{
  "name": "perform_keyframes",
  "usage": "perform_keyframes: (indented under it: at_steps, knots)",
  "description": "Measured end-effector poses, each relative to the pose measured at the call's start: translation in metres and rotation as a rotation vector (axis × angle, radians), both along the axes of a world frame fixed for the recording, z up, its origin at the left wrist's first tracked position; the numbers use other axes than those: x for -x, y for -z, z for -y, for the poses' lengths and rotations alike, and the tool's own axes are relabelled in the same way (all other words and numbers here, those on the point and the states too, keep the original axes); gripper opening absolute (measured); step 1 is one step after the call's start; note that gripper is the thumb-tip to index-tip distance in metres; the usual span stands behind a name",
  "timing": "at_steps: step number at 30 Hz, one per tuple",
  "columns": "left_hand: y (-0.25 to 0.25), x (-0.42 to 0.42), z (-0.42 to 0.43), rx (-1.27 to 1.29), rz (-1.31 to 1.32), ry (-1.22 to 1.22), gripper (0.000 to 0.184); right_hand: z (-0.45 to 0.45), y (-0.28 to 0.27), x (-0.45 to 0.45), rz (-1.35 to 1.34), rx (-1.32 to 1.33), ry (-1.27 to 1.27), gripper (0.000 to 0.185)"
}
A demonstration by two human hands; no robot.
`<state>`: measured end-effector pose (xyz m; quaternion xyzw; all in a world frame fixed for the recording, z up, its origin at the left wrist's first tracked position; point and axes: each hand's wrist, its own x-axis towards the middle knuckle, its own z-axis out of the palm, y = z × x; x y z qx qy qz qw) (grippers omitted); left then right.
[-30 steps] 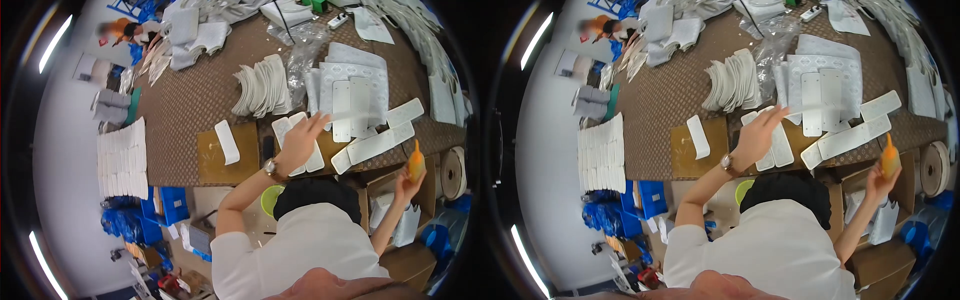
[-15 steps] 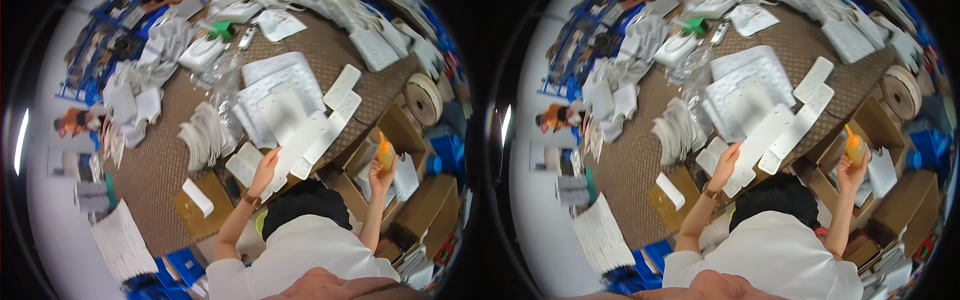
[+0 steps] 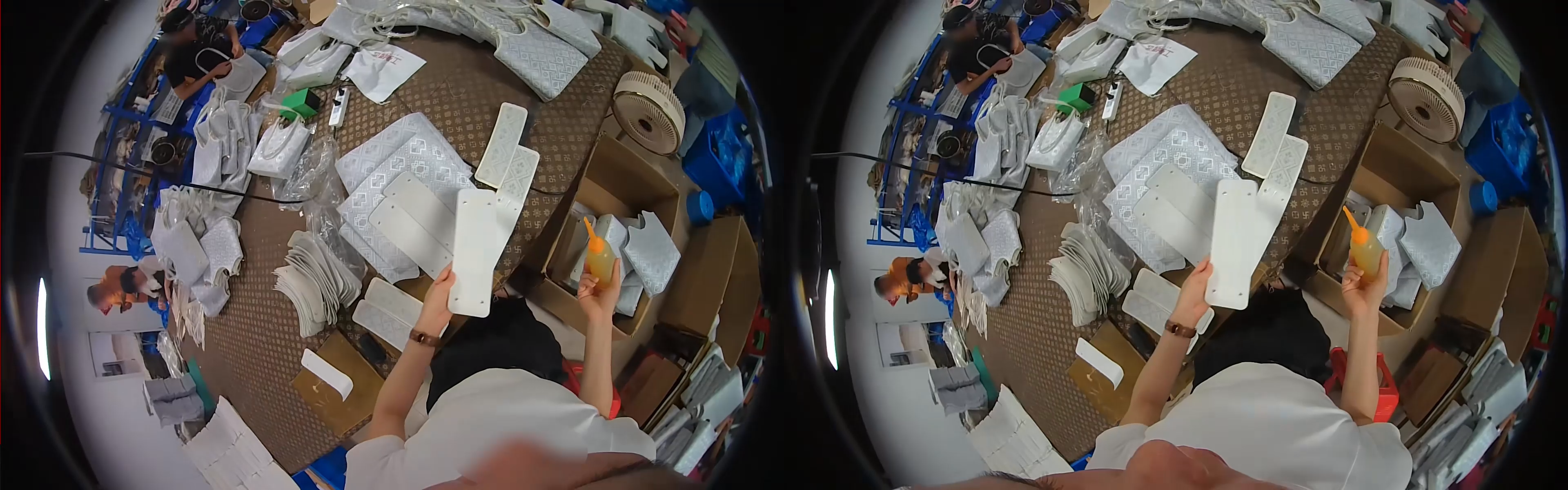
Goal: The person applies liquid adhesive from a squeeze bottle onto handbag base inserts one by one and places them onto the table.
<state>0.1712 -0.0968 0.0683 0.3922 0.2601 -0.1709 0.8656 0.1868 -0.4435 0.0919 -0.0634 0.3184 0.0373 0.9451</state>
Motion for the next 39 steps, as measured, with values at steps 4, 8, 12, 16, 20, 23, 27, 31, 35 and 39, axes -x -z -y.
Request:
perform_keyframes:
  at_steps: [4, 8, 12, 16, 20, 23, 27, 31, 35, 39]
  knots:
    - [0.012, -0.033, 0.017, 0.054, -0.003, 0.120, 0.038, 0.003, -0.002, -0.006, 0.028, -0.010, 0.005, 0.049]
    - [0.038, -0.082, 0.015, 0.055, 0.043, 0.174, 0.037, 0.012, 0.006, -0.008, -0.020, 0.049, 0.027, 0.050]
    - [0.028, -0.163, 0.014, 0.033, 0.125, 0.212, 0.037, 0.020, 0.014, -0.005, -0.011, -0.035, 0.011, 0.052]
    - [0.018, -0.206, 0.014, -0.309, 0.142, 0.112, 0.039, 0.022, 0.013, -0.009, -0.093, -0.039, 0.030, 0.051]
    - [0.012, -0.183, 0.014, -0.706, 0.094, 0.000, 0.048, 0.026, 0.021, -0.016, -0.093, -0.066, 0.014, 0.052]
    - [0.032, -0.108, -0.009, -0.808, 0.209, 0.034, 0.051, 0.027, 0.043, -0.027, -0.098, -0.084, -0.019, 0.054]
    - [0.034, 0.007, -0.059, -0.766, -0.007, -0.161, 0.044, 0.019, 0.046, -0.050, -0.045, -0.073, -0.117, 0.056]
    - [0.028, 0.127, -0.109, -0.757, -0.236, -0.548, 0.038, -0.017, 0.041, -0.081, -0.088, -0.073, -0.293, 0.057]
    - [0.032, 0.216, -0.139, -0.785, -0.320, -0.799, 0.037, -0.069, 0.037, -0.104, 0.021, 0.071, -0.487, 0.057]
    - [0.114, 0.312, -0.198, -1.051, -0.454, -0.808, 0.041, -0.141, 0.010, -0.103, 0.168, 0.116, -0.663, 0.056]
